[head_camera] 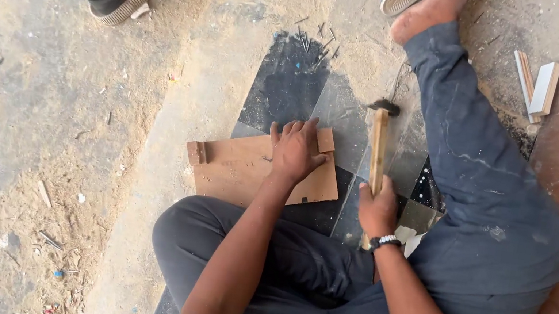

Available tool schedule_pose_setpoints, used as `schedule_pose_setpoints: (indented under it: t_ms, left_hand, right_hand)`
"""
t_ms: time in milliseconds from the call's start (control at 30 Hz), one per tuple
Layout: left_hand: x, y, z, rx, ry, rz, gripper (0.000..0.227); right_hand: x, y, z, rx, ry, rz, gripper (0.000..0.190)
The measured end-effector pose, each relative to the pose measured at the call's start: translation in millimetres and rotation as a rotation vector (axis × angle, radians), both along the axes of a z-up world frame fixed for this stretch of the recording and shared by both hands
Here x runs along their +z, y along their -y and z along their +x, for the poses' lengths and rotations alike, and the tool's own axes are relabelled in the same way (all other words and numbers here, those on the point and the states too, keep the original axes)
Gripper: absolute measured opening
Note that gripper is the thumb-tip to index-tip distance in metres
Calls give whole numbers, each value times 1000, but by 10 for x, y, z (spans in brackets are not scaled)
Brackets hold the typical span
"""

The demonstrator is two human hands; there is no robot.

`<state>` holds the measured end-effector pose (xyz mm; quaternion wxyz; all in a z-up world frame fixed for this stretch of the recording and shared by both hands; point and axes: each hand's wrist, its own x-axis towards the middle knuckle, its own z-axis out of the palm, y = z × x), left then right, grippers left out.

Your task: The recorder hammers small nails into a plywood board to secure furniture components while sitting on the workshop floor.

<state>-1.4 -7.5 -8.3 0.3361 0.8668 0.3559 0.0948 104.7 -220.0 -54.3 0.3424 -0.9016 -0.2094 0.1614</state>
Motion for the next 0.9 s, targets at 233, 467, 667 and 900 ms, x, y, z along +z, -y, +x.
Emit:
schedule_pose_setpoints:
  t_ms: [233,467,667,900]
  left_hand:
    - [99,-91,-5,-50,-115,-135,83]
    - [146,-147,78,-54,-90,-162,75]
    - [113,-148,152,-37,-73,-77,67]
    - [258,-144,344,-23,-170,-72,67]
  right_hand:
    - [336,-723,451,7,187,296,24]
    - [1026,-1107,2712,-12,396,442,6]
    - [77,49,4279,-80,373,-390,31]
    - [224,-50,4077,-278,271,-472,82]
